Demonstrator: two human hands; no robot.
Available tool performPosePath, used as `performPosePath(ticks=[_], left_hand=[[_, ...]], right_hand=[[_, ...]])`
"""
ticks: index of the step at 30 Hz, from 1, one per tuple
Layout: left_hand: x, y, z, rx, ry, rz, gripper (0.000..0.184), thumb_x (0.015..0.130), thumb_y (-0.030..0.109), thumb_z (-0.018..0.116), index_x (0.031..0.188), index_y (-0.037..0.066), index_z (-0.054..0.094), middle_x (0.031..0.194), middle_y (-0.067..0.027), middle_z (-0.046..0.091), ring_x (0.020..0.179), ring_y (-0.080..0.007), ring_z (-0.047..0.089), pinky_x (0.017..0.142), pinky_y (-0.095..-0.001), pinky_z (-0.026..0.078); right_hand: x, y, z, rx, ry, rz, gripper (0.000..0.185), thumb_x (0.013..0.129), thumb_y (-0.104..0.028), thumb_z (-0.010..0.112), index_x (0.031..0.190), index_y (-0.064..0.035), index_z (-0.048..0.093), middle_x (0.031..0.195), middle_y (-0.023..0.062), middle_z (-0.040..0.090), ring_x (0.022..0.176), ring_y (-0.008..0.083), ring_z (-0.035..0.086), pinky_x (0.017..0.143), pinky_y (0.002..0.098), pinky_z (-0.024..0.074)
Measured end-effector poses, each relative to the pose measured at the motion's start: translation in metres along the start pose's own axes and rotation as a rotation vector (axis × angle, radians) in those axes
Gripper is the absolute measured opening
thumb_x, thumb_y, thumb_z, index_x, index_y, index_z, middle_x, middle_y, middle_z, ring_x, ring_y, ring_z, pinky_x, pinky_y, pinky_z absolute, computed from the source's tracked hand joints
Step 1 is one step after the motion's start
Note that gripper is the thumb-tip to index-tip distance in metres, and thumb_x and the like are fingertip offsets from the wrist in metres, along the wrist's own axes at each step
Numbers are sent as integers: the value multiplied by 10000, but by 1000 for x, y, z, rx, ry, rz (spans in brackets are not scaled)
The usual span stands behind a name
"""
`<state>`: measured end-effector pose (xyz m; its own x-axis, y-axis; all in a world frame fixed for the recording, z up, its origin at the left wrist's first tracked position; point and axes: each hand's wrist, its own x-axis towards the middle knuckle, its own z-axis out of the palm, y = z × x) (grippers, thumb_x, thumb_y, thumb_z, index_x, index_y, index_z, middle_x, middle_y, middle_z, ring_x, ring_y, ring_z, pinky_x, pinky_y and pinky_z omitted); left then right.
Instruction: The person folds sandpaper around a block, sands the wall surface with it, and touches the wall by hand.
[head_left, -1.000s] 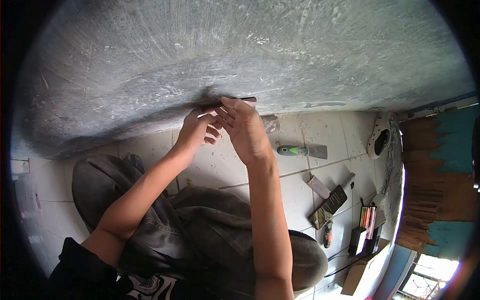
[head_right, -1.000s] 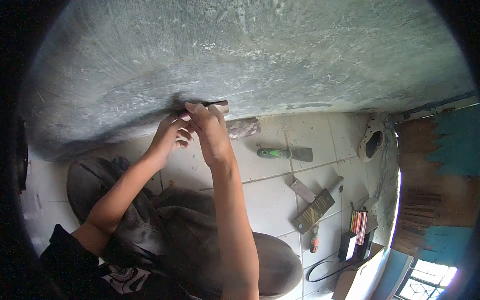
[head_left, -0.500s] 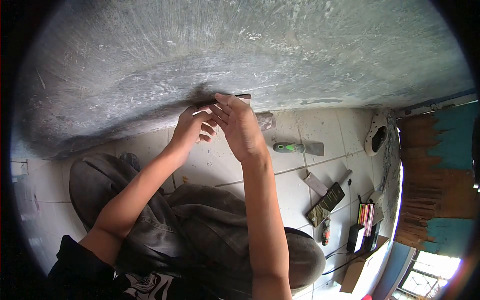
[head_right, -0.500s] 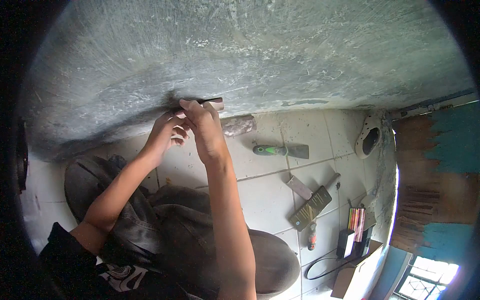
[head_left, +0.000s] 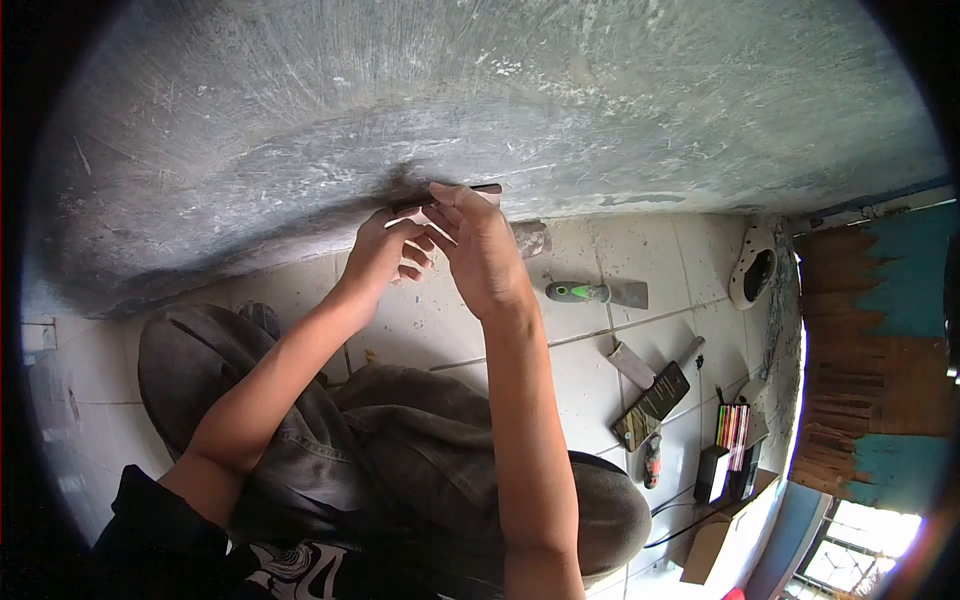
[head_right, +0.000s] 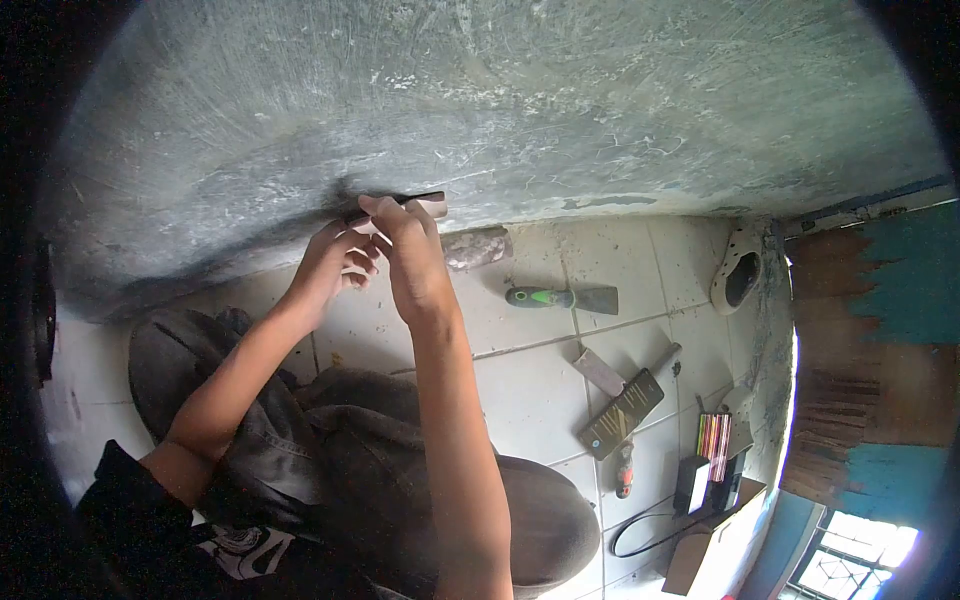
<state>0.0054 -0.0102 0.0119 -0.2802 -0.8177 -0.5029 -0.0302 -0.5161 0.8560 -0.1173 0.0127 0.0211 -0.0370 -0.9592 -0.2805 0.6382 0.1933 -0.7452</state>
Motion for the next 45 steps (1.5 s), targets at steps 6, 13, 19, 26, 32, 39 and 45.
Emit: performPosePath(ticks=[6,13,19,26,32,39,45], left_hand=[[-1,0,0,-6,-4,7,363,831,248,492,1113,18,479,799,-52,525,670,-128,536,570,-264,422],[0,0,0,-4,-2,-2,388,830,234,490,1159,32,461,807,-52,533,671,-128,537,574,-265,434],[0,-1,-1,5,-2,1,370,828,230,487,1144,39,465,812,-45,542,677,-123,540,581,-264,434],[2,-2,-2,11,-3,0,358,829,234,482,1134,47,475,811,-39,546,683,-119,543,600,-264,432],[3,-1,-1,-15,-3,-4,417,817,183,487,1178,-14,418,778,-71,570,641,-136,569,531,-257,455],[4,-4,-3,-5,-15,16,349,820,221,495,1095,8,470,793,-56,559,649,-122,552,551,-256,441],[1,-1,-1,1,9,15,462,820,213,494,1208,-21,401,798,-73,564,657,-127,565,555,-257,462]], right_hand=[[-1,-4,0,-85,-60,13,627,789,-333,527,1208,107,374,1242,202,373,1187,278,343,1009,377,270],[-1,-3,0,-68,-79,9,611,790,-324,523,1196,108,376,1224,201,383,1182,274,346,1007,376,272],[-1,-1,2,1,-2,4,362,783,-274,551,1007,9,522,1056,103,519,1089,217,426,930,341,303],[-2,-5,2,-83,-48,26,592,787,-326,524,1185,95,400,1203,175,409,1155,259,372,997,377,288],[-1,-5,2,-92,-16,14,563,787,-330,532,1148,91,439,1169,169,436,1136,259,396,991,372,294],[-1,-3,0,-45,-15,20,384,783,-275,559,1032,14,519,1098,105,487,1062,215,434,931,344,332],[-1,-3,2,-33,-6,2,404,797,-269,536,1058,38,515,1115,117,483,1070,223,435,936,348,336]])
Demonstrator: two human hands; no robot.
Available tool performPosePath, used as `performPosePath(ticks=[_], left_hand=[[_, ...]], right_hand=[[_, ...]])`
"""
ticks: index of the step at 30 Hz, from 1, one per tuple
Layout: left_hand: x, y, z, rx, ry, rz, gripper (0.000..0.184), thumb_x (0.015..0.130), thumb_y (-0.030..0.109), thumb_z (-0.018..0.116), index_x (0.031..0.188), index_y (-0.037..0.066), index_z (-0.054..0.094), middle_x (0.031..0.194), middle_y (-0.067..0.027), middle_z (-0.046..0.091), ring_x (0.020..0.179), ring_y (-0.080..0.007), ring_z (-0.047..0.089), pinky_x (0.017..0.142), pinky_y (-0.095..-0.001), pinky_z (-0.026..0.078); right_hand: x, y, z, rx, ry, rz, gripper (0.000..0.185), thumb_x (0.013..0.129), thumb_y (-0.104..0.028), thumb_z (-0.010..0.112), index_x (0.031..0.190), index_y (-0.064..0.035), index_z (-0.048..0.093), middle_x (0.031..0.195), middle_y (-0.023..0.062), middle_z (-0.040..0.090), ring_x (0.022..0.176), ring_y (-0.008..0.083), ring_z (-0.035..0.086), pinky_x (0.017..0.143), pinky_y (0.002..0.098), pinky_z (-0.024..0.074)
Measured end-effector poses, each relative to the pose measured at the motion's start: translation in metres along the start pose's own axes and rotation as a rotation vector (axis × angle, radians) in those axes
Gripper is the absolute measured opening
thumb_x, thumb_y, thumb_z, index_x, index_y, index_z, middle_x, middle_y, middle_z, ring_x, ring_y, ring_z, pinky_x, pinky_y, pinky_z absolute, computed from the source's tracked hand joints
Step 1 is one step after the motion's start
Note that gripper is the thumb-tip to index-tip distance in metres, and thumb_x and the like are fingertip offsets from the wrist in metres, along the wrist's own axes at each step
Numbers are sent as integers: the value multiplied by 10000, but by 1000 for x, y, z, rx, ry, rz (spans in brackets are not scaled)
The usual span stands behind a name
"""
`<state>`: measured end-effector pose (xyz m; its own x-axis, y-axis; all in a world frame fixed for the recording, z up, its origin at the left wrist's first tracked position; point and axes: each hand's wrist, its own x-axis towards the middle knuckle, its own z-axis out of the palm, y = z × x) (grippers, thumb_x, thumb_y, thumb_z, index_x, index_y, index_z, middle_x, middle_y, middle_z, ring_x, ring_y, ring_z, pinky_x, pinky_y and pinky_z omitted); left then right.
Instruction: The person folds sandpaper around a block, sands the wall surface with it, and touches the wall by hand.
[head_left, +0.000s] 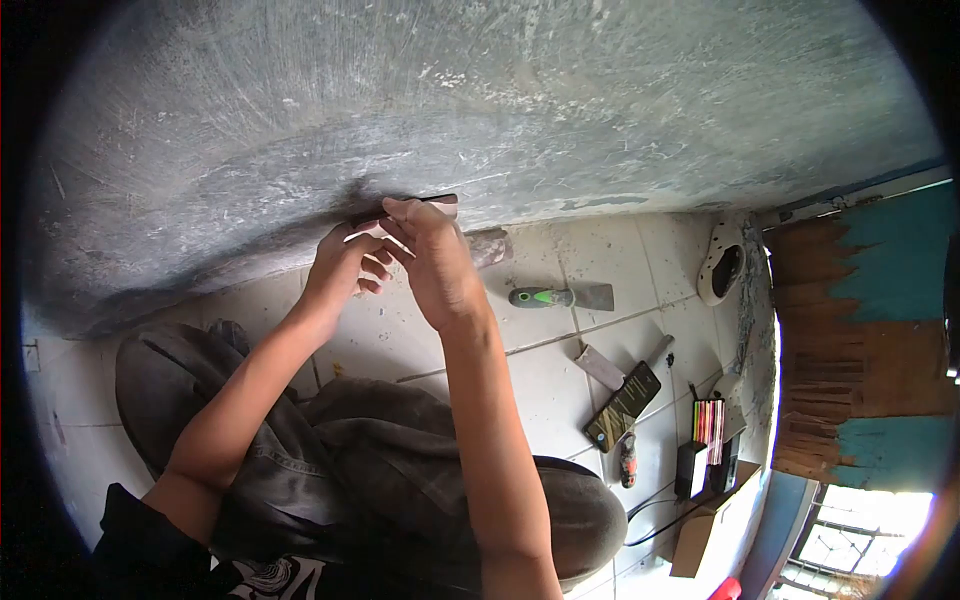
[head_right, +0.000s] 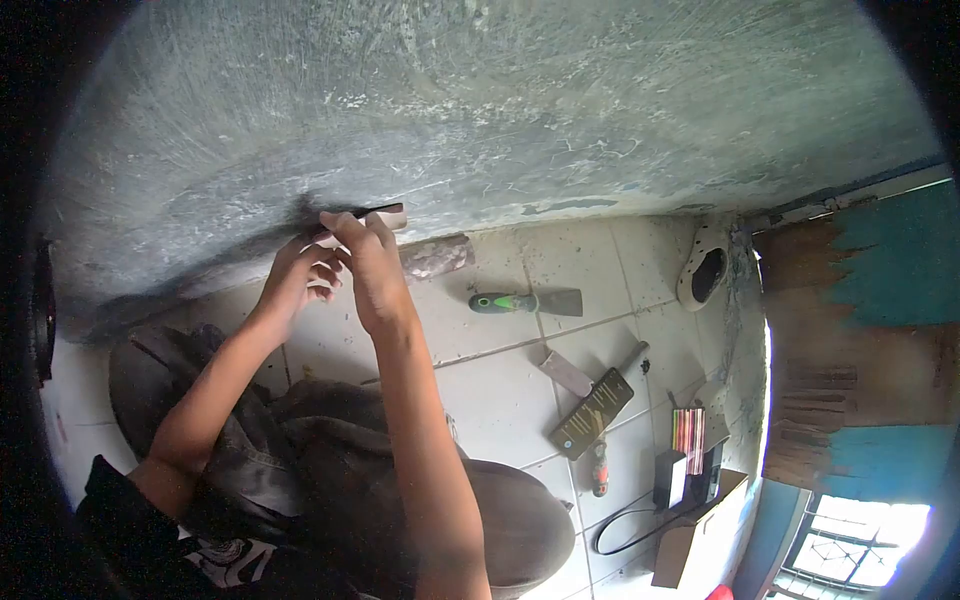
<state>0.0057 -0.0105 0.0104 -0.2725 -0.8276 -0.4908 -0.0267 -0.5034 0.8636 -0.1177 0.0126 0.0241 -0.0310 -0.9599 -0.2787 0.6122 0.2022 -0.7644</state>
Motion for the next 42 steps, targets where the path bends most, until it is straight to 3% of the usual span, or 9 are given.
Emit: performPosePath(ticks=[10,13,19,31,33,36,39,42], left_hand=[[3,-2,-1,-17,-28,-12,471,809,197,497,1207,-31,391,792,-71,558,654,-126,559,544,-258,462],[2,-3,1,-6,18,-9,347,836,205,474,1132,25,451,781,-60,546,642,-134,549,525,-267,434],[1,-1,-1,-11,-18,0,470,824,195,494,1221,-30,383,789,-70,559,655,-129,563,542,-257,460],[0,-1,-2,-2,-36,-5,467,842,250,485,1213,-19,394,789,-62,547,658,-127,551,570,-265,446],[0,-2,0,-70,7,-9,310,850,256,464,1052,23,495,782,-50,542,646,-135,532,546,-275,421],[6,-4,-6,-24,-39,-50,332,862,305,463,1032,20,468,792,-53,539,678,-136,544,609,-288,434],[2,0,-2,-25,-19,-40,283,863,299,463,965,36,466,797,-58,541,679,-140,548,610,-293,437],[2,-1,-2,-26,-12,-37,299,863,296,463,999,30,465,797,-61,542,678,-141,552,604,-293,439]], right_hand=[[1,0,-2,-58,-21,-1,444,817,-285,509,1099,57,490,1175,153,454,1120,252,412,961,370,324],[-2,-2,0,-67,-10,10,445,819,-288,507,1100,57,491,1186,158,449,1125,258,409,963,372,322],[0,1,-3,-51,-19,-5,438,818,-296,513,1083,53,505,1191,156,451,1120,258,414,962,369,321],[4,4,-5,-20,-22,6,337,806,-269,552,1005,3,544,1052,97,506,1015,199,451,910,341,346],[5,4,-5,-16,-34,8,329,799,-259,566,1000,-2,533,1057,97,501,1018,199,445,918,343,337],[2,0,-4,-27,9,29,341,794,-258,572,1010,2,525,1058,94,498,1028,200,440,926,342,329],[4,2,-6,-14,-5,23,355,792,-270,573,1012,4,526,1057,89,497,1031,199,439,932,340,326],[5,3,-7,0,-3,21,364,791,-281,568,1016,3,526,1058,91,498,1037,201,438,943,343,322]])
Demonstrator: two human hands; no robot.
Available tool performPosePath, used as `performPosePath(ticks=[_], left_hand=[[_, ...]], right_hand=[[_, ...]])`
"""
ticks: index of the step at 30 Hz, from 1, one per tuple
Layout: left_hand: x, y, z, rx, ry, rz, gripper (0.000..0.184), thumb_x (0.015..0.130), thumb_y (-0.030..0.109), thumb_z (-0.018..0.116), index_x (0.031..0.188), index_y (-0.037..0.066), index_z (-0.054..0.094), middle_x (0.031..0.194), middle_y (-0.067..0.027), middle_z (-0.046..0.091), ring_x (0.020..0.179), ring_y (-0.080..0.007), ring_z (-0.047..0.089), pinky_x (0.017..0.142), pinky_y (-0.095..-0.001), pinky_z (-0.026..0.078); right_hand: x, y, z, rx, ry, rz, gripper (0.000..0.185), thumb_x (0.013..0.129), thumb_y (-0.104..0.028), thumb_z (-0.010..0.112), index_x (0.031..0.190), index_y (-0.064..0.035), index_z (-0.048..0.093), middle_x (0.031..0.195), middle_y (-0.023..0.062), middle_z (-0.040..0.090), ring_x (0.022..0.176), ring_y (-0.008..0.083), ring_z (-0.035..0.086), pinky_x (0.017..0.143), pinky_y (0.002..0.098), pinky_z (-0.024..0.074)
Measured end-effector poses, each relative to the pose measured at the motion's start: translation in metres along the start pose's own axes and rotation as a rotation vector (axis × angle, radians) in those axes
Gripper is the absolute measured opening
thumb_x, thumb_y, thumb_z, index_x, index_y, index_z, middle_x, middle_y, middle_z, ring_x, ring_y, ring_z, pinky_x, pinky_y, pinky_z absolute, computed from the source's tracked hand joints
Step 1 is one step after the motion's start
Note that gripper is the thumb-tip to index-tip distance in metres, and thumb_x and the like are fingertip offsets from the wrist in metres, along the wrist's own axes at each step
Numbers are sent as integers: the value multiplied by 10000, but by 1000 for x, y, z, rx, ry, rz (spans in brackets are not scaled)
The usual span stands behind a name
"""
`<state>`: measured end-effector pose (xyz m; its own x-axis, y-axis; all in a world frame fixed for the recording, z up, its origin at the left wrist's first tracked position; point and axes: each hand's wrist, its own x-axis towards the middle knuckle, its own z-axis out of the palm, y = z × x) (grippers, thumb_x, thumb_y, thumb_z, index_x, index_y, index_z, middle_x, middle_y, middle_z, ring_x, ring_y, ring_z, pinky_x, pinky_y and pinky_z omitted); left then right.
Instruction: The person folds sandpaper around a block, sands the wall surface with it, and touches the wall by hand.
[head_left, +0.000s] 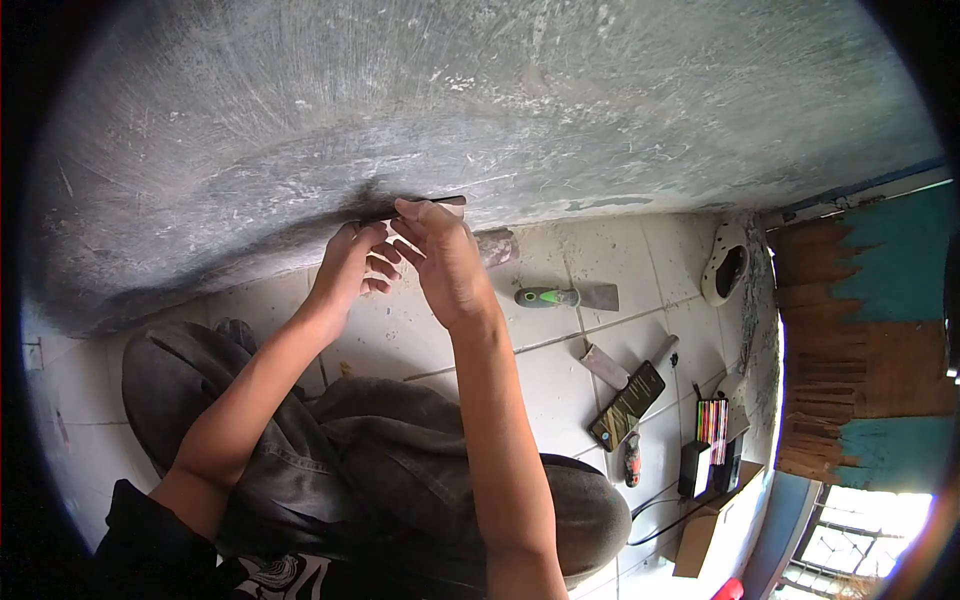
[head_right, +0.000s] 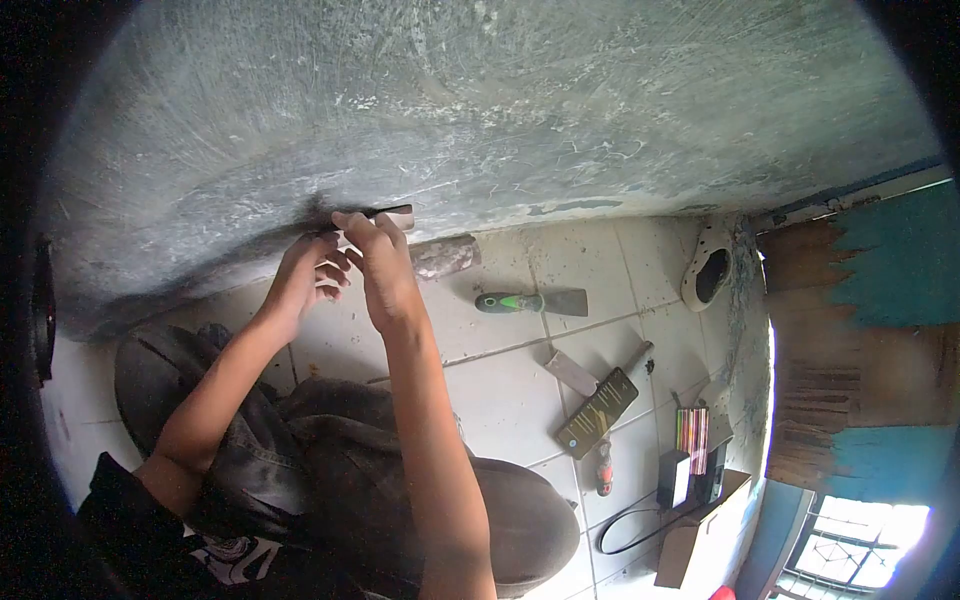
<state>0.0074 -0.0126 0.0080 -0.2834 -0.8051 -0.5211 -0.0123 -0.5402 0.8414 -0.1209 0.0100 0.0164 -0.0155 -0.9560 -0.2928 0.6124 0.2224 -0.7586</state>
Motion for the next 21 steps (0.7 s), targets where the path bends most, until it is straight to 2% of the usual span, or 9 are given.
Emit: performPosePath(ticks=[19,21], left_hand=[[-2,-1,2,5,14,39,367,864,279,457,1107,3,441,796,-76,549,664,-146,572,559,-274,462],[-2,-1,2,3,17,38,361,867,278,455,1104,6,444,797,-73,549,663,-145,570,561,-272,461]], right_hand=[[-1,-2,1,-30,-3,-6,356,803,-268,542,1029,8,529,1064,95,499,1053,210,438,943,350,329],[-1,-1,0,-53,-12,-23,441,777,-310,543,1055,30,511,1117,134,520,1104,235,426,929,358,312]])
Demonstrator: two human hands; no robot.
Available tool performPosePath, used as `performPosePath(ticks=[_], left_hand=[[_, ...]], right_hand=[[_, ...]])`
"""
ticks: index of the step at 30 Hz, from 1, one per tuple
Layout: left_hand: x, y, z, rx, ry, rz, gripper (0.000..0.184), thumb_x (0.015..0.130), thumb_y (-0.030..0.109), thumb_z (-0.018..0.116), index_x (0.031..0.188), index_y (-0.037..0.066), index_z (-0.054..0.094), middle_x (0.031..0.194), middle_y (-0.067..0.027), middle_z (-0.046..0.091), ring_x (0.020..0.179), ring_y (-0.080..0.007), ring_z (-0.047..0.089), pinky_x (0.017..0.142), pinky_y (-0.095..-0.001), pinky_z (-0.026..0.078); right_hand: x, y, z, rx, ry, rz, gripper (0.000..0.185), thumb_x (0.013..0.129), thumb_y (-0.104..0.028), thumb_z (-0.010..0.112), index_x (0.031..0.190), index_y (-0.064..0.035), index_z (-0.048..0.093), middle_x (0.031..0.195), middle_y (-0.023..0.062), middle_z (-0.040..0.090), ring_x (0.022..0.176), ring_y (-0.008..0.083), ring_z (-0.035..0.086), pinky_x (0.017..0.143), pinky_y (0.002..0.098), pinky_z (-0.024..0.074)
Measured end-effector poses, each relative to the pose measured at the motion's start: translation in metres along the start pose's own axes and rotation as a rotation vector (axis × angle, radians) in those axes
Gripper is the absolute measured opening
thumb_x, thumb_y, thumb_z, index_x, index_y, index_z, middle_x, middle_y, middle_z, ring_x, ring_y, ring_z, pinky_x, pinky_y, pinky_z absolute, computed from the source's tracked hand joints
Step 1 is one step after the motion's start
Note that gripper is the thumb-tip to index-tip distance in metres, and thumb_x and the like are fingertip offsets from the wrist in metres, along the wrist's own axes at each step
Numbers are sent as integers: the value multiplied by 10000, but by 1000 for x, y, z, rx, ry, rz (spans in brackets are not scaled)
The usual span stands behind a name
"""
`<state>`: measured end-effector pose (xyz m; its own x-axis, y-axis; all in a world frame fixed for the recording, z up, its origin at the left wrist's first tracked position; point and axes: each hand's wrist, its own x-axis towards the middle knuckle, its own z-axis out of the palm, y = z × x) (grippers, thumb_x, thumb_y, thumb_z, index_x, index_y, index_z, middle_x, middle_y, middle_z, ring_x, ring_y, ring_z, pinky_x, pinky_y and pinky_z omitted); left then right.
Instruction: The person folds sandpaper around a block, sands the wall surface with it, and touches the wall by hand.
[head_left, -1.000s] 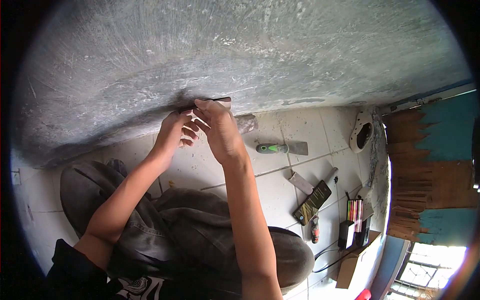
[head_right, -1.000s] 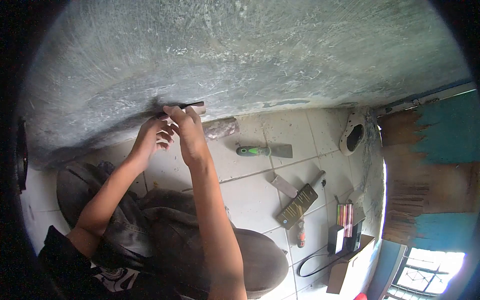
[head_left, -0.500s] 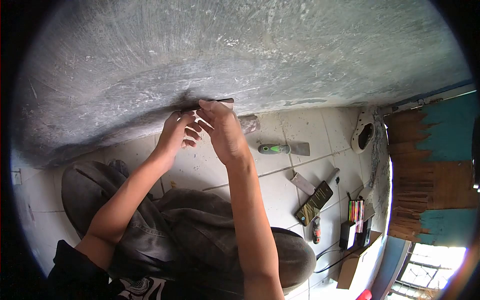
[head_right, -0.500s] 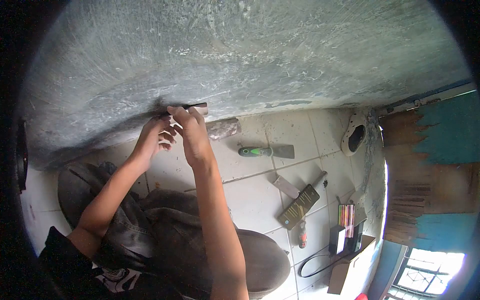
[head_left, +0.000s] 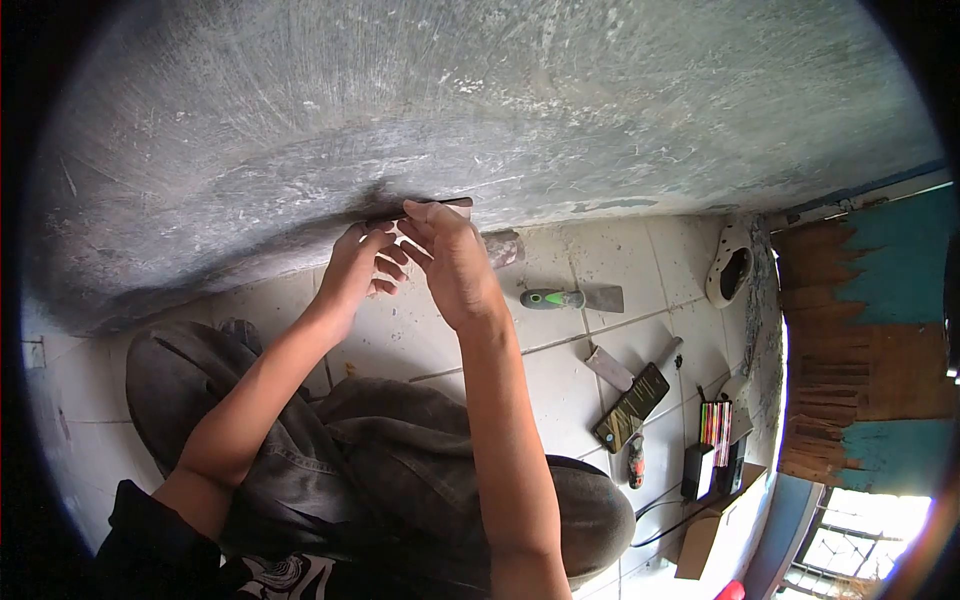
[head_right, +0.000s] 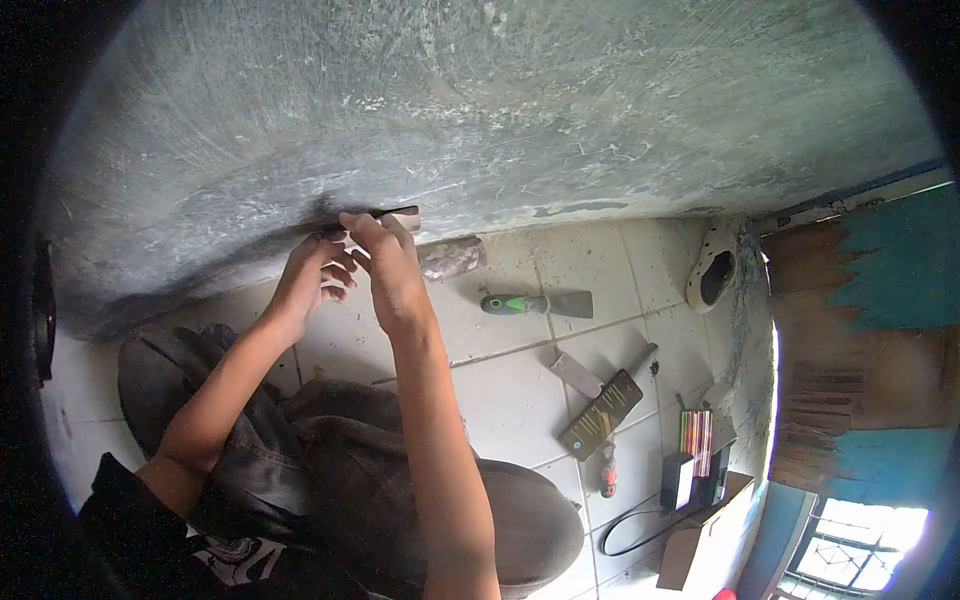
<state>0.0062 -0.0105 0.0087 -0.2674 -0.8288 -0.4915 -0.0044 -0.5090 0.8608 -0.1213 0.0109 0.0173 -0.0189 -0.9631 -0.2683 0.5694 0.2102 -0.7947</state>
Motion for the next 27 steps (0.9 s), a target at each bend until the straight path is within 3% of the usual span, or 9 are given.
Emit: performPosePath(ticks=[10,12,13,14,16,18,20,23,27], left_hand=[[2,-1,-1,-141,6,-29,223,903,259,410,945,53,483,764,-41,534,665,-144,524,582,-297,415],[13,-10,-8,-196,51,-65,287,925,283,365,1008,52,515,774,-26,542,672,-130,545,619,-295,440],[14,-11,-8,-173,72,-54,287,936,286,359,976,62,532,765,-19,536,673,-128,537,628,-303,437],[14,-13,-7,-180,73,-34,277,927,288,376,944,62,535,762,-19,533,674,-129,538,618,-295,437],[7,-9,-1,-148,43,-2,225,916,269,404,850,84,513,719,-20,507,659,-125,500,613,-297,401],[9,-5,5,-95,39,30,245,913,275,394,823,79,510,711,-24,497,647,-128,496,606,-289,394],[14,-12,-2,-118,-74,71,299,892,316,422,854,49,551,718,-32,526,664,-132,534,593,-279,431],[8,6,-1,-155,-182,197,269,892,266,417,783,53,539,699,-27,521,684,-122,519,595,-271,395],[15,-4,-8,-91,-290,223,265,878,283,431,742,75,522,703,-25,524,697,-127,520,610,-271,384]], right_hand=[[-4,-8,4,-32,73,19,396,818,-248,517,1075,53,531,1096,126,526,1050,219,478,911,347,362],[0,-8,1,-374,268,34,390,822,-269,526,1026,59,581,1021,134,602,931,230,573,822,357,422],[13,5,-3,-600,459,-136,355,789,-318,542,700,7,651,595,125,600,618,263,613,615,352,467],[16,15,-12,-578,463,-142,355,789,-318,542,700,7,651,595,125,600,618,263,613,615,352,467],[3,-8,-10,-994,589,-33,333,778,-332,573,700,-21,664,634,176,607,678,332,633,624,411,474],[-1,-9,-18,-1194,723,-167,373,780,-371,591,663,-22,656,676,183,625,707,382,610,645,421,477],[-15,-36,-11,-1188,574,-264,313,800,-328,583,709,-40,669,694,159,640,657,320,634,639,389,489],[-26,-52,2,-533,306,-374,314,825,-250,574,743,42,653,636,99,640,581,130,589,560,270,454],[-27,-49,-13,-438,324,-240,298,843,-237,553,779,35,656,696,88,655,637,97,597,583,218,438]])
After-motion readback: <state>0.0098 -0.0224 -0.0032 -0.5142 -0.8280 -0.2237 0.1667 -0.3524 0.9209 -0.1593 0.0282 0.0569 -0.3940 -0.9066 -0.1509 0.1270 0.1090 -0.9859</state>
